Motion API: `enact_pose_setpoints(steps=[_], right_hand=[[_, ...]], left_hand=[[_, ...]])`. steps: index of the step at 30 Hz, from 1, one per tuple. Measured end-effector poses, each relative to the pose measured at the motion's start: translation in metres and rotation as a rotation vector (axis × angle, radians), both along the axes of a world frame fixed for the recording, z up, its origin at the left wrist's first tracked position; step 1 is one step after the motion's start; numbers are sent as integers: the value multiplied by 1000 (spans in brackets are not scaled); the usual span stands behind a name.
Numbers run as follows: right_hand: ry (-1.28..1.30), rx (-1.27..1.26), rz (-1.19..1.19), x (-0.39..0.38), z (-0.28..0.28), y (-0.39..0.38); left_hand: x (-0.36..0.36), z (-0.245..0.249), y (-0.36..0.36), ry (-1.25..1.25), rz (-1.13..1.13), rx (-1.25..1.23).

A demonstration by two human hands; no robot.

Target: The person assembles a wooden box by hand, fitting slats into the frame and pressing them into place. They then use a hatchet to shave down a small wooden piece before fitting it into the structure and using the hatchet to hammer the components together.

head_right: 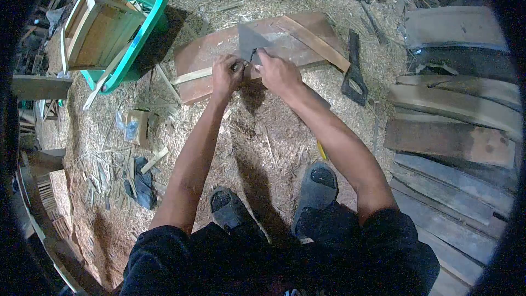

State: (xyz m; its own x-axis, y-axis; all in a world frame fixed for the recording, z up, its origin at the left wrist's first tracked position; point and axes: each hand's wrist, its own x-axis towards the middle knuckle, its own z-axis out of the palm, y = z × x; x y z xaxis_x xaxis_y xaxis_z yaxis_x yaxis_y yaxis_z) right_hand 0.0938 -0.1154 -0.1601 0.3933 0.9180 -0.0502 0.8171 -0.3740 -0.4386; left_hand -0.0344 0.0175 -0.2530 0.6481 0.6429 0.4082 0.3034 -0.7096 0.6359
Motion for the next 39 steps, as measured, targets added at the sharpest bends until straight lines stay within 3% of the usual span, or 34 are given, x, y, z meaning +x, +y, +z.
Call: enact_pose_setpoints(steps=[3,9,12,24,27,39], right_hand=[[-20,-80,40,1,4,1],[-4,-29,-9,1,-2,4],[-63,47,65,6,-10,5],[14,-24,-17,0,-1,5],[21,114,-32,-1,-10,4],[-31,-19,38,-2,-13,5]], left_hand=[[2,-1,1,22,18,35],[3,-3,1,-31,15,-71],[3,-2,0,-19,31,-2],[4,-6,1,-53,36,-17],[1,-6,2,-60,-12,3],[2,-10,5,22,8,-56]])
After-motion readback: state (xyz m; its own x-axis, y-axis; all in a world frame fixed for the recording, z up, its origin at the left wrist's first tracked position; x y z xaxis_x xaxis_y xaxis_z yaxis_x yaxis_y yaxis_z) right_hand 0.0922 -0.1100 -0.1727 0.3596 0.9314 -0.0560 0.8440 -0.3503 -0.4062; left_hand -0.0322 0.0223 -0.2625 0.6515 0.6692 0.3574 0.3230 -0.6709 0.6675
